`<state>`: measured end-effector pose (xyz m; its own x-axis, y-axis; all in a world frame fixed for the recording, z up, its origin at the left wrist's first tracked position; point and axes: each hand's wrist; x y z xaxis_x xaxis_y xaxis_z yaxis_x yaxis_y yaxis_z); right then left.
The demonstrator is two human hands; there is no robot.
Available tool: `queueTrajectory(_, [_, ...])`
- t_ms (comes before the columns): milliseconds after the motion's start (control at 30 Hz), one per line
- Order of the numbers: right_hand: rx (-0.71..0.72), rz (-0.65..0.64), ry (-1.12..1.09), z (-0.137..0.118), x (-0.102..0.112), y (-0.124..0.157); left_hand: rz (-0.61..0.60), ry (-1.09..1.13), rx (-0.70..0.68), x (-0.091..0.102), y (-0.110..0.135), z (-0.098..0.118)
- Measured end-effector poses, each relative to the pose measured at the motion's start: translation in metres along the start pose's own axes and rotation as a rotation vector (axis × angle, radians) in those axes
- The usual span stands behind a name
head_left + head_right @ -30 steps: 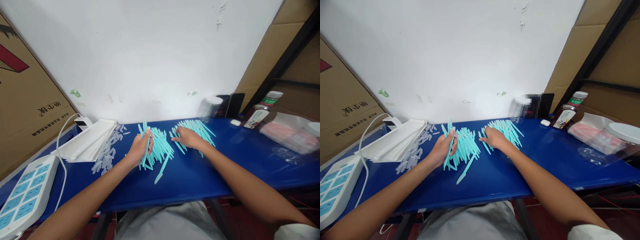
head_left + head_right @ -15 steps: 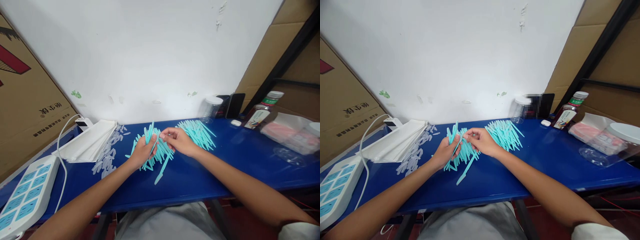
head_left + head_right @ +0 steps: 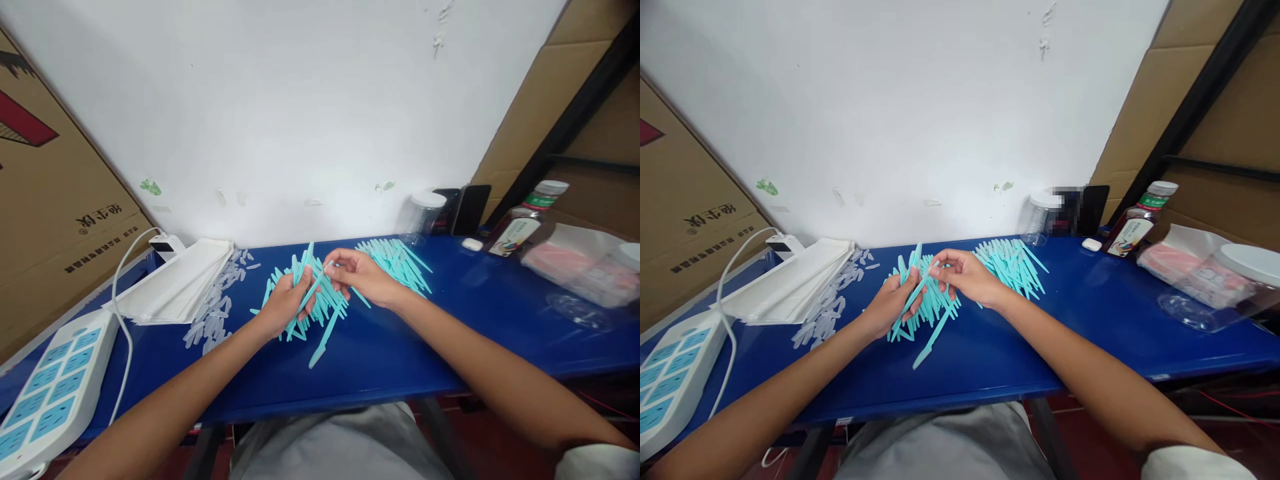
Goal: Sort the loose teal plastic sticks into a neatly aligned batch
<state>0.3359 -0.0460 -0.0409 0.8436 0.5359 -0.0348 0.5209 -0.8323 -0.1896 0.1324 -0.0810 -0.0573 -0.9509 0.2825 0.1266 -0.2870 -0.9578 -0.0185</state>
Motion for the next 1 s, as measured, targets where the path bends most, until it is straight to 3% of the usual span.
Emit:
queueTrajectory(167, [0.018, 0.138, 0.044, -0.009, 0.037, -0.008, 0.090, -0.014, 0.025, 0.004, -0.004, -0.003])
queueTrajectory(233, [0.003, 0.223, 0.179, -0.006, 0.053, -0.011, 0.106, -0.002, 0.033, 0.006, -0.005, -0.004])
queueTrajectory(300, [-0.079, 0.217, 0.385, 0.003, 0.063, -0.013, 0.091, 0.022, 0.032, 0.006, -0.004, -0.002])
queueTrajectory(367, [-0.123, 0.199, 0.637, 0.014, 0.068, -0.015, 0.056, 0.057, 0.031, 0.006, -0.003, 0.000])
queueTrajectory(467, [-0.065, 0.252, 1.028, 0.031, 0.066, -0.015, -0.012, 0.075, 0.037, 0.004, 0.000, 0.004])
queueTrajectory(600, [-0.009, 0.278, 1.200, 0.036, 0.059, -0.015, -0.132, 0.023, 0.017, 0.002, 0.003, 0.009])
queueTrajectory(700, [0.076, 0.263, 0.962, 0.024, 0.048, -0.014, -0.214, -0.005, 0.014, 0.001, 0.006, 0.012])
queueTrajectory(833, [0.000, 0.036, 0.333, 0.002, 0.025, -0.007, -0.272, -0.005, 0.049, 0.001, 0.008, 0.013])
queueTrajectory(1000, [0.000, 0.054, 0.143, -0.006, 0.014, -0.003, -0.299, -0.004, 0.075, 0.000, 0.007, 0.010])
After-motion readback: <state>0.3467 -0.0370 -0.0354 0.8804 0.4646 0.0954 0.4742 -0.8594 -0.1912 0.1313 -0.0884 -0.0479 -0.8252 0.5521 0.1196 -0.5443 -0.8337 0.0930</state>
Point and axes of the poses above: each hand's wrist, its own y-axis away from the middle knuckle, its own x-axis out of the back of the hand, z = x × y, and after that the axes turned 1 degree about z, right-handed
